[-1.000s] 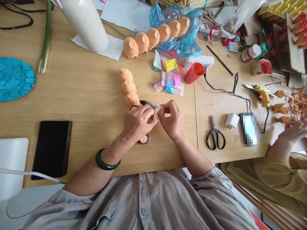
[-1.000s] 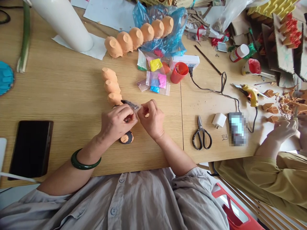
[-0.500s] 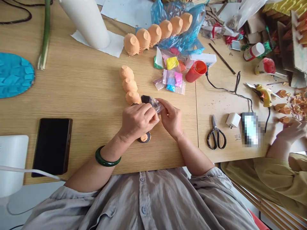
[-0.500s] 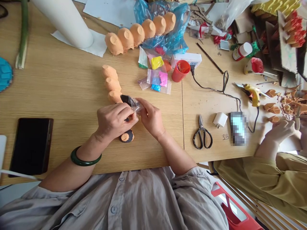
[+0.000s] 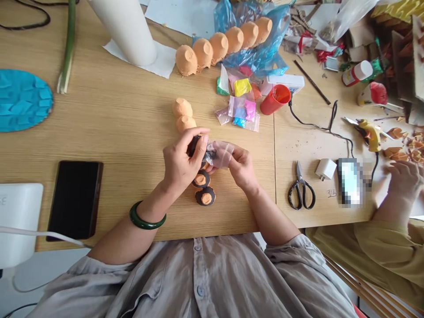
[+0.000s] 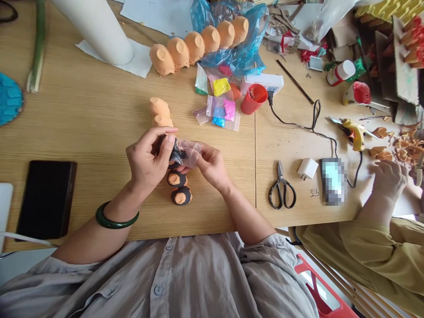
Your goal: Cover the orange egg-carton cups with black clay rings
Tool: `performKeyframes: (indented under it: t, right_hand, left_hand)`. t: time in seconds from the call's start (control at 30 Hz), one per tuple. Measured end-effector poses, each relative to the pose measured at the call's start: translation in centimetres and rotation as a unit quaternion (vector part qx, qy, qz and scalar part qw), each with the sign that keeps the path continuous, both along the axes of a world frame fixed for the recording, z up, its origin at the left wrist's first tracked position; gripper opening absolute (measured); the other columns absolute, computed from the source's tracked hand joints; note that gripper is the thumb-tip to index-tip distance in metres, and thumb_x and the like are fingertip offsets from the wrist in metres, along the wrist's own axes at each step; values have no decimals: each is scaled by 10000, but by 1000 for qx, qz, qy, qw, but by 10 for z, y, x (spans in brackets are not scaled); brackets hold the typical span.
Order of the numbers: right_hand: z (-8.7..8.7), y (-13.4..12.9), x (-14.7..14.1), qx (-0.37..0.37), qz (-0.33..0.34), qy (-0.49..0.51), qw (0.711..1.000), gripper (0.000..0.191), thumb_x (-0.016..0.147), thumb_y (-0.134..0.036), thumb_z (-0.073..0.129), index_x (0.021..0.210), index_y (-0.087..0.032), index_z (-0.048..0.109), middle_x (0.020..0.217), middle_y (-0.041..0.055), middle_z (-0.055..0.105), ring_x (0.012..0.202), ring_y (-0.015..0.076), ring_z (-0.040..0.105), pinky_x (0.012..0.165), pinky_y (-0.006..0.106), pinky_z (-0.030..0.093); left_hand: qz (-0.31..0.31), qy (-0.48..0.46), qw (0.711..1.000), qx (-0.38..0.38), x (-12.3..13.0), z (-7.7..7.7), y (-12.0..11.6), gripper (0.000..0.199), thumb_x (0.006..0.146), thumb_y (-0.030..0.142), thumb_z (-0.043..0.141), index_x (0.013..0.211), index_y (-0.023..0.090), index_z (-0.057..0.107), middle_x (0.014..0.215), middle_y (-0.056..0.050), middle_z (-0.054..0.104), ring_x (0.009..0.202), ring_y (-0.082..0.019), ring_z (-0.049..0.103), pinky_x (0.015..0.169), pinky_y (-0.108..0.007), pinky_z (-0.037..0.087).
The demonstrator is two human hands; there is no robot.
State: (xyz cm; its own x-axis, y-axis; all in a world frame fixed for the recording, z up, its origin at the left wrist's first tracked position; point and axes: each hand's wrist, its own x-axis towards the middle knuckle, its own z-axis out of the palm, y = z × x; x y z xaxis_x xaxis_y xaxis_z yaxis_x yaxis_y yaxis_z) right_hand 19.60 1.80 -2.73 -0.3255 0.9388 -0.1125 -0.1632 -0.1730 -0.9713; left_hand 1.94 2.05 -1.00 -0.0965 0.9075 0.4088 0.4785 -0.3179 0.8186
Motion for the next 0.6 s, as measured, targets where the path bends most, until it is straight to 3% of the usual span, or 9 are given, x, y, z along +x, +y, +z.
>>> performKeyframes:
  t: [0.17,0.3,0.37,0.47,0.6]
  right_hand:
    - [-4,0,4,156,-96,-57,981,452,991,-664,800,1099,-271,604,1232,92,765,1037,209,800,770,328,725]
    - [1,0,6,255,-83,-129,955,329,1111,-571,651,1022,-256,688,1453,133,695,1224,250,764,848,383,735]
    - [2,-2,6,254,-81,-142,953,346,1132,-559,624,1051,-250,757,1417,126,753,1171,251,797,875,402,741]
    - [-2,-3,4,199,-60,-116,971,418,1123,-608,630,1251,-259,822,1207,90,859,971,223,840,844,385,754]
    - [-4,-3,3,140,-10,-78,987,456,1116,-607,648,1407,-303,823,1329,61,866,873,185,838,852,373,764]
  left_hand:
    - [27,-20,999,-10,-1,3,0,362,1152,505,593,1104,223,814,943,-23,833,746,-137,717,737,-243,546]
    - [41,-28,999,-23,-2,1,0,382,1151,533,585,1113,227,811,909,-14,808,774,-147,717,777,-249,560]
    - [48,-31,998,-21,-2,0,1,379,1152,539,582,1119,237,808,904,-10,799,766,-148,710,766,-252,560]
    - [59,-40,997,-16,-1,-1,2,378,1151,553,579,1110,254,806,907,-6,795,751,-148,710,721,-252,552]
    - [56,-32,998,-8,-1,0,1,391,1148,545,585,1087,234,816,885,-5,793,744,-137,712,709,-238,552]
